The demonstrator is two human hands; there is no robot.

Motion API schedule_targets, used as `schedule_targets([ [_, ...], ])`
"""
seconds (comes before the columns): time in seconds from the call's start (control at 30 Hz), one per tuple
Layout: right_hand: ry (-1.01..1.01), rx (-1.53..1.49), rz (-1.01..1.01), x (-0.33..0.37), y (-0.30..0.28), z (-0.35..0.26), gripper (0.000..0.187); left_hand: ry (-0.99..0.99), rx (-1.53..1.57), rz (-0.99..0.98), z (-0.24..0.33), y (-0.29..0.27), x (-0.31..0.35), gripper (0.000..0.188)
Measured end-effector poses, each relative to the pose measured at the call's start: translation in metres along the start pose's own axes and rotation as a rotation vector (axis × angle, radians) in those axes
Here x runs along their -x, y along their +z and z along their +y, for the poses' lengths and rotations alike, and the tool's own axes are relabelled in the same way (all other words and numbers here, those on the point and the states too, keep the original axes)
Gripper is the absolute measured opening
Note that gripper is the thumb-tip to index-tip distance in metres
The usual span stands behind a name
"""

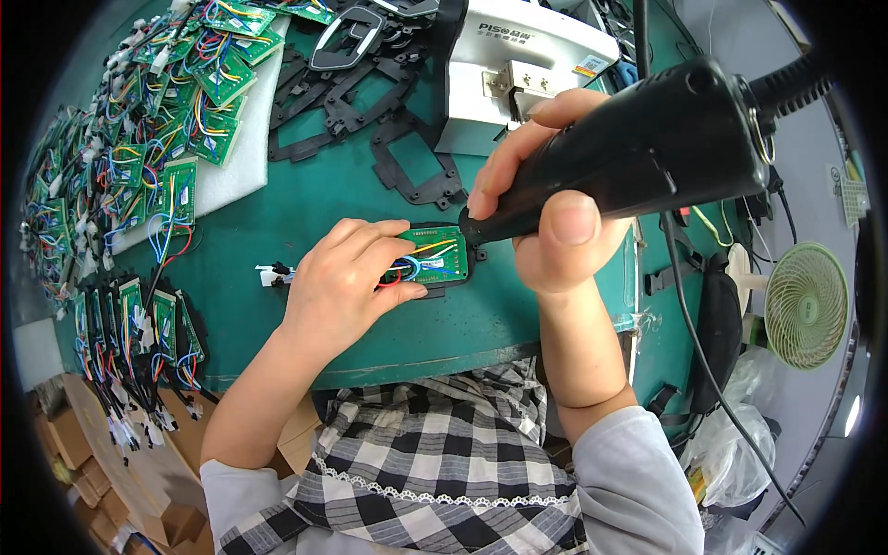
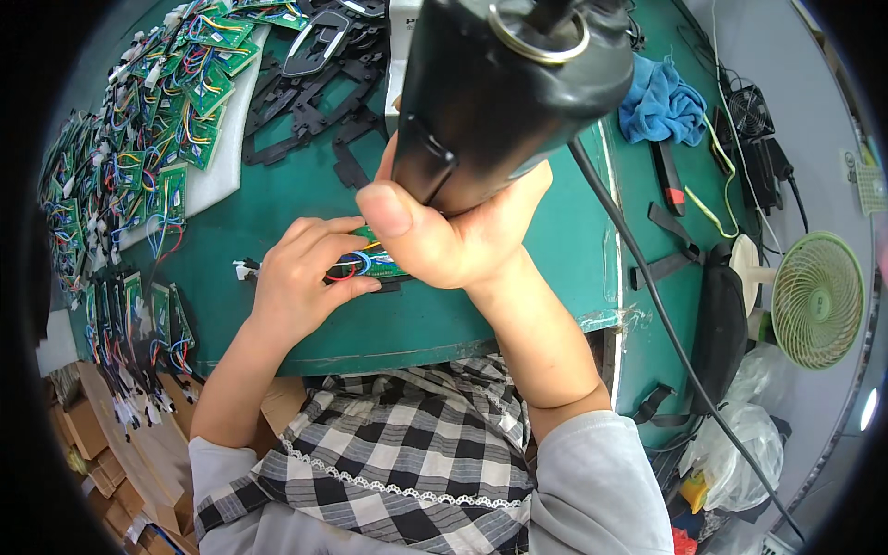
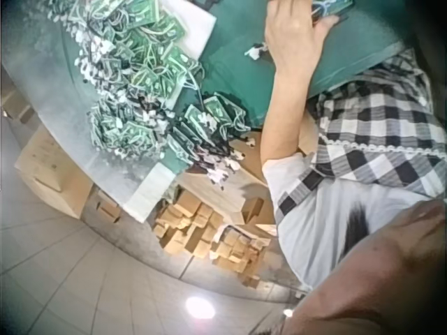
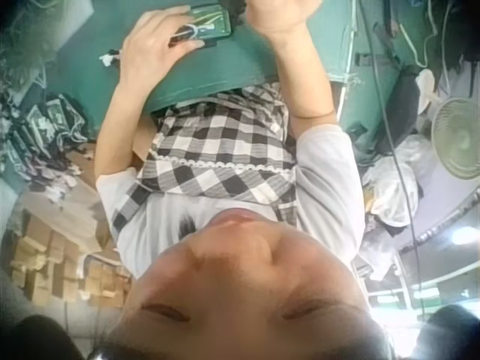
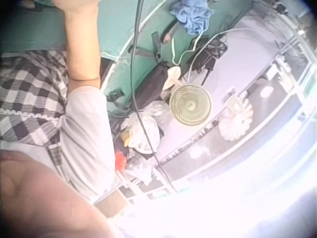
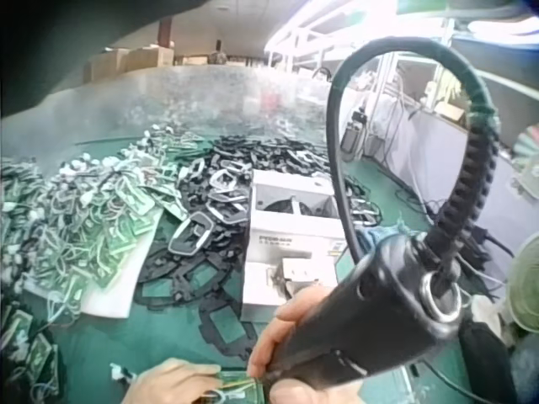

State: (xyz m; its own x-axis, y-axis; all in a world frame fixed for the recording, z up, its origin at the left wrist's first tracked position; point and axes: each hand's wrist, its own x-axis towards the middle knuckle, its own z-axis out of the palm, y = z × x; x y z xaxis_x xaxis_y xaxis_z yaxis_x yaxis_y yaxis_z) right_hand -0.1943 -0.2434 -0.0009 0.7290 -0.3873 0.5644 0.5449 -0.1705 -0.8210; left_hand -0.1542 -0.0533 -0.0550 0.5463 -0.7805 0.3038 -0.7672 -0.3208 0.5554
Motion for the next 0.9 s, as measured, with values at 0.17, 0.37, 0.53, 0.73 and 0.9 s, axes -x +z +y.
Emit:
schedule_targets([
  [0.17, -0.113, 0.123, 0.091, -0.022, -0.010, -0.009, 0.068, 0.017, 0.006, -0.001, -0.003, -0.002, 0.001, 0.044],
  [0.37, -0.338, 0.203, 0.291, -0.080, -0.037, -0.029, 0.061, 0.022, -0.088, -0.028, -0.002, -0.011, 0.000, 0.047],
  [0.53, -0.355, 0.226, 0.192, -0.086, -0.041, -0.022, 0.057, 0.001, -0.041, 0.003, -0.004, -0.007, 0.001, 0.049],
  [0.73, -0.290, 0.218, 0.399, -0.079, -0.004, -0.026, 0.056, -0.017, -0.035, 0.036, -0.005, -0.004, 0.001, 0.053],
  [0.9, -0.263, 0.217, 0.211, -0.061, -0.024, -0.020, 0.067, -0.026, -0.054, 0.066, -0.005, -0.001, 0.001, 0.054],
])
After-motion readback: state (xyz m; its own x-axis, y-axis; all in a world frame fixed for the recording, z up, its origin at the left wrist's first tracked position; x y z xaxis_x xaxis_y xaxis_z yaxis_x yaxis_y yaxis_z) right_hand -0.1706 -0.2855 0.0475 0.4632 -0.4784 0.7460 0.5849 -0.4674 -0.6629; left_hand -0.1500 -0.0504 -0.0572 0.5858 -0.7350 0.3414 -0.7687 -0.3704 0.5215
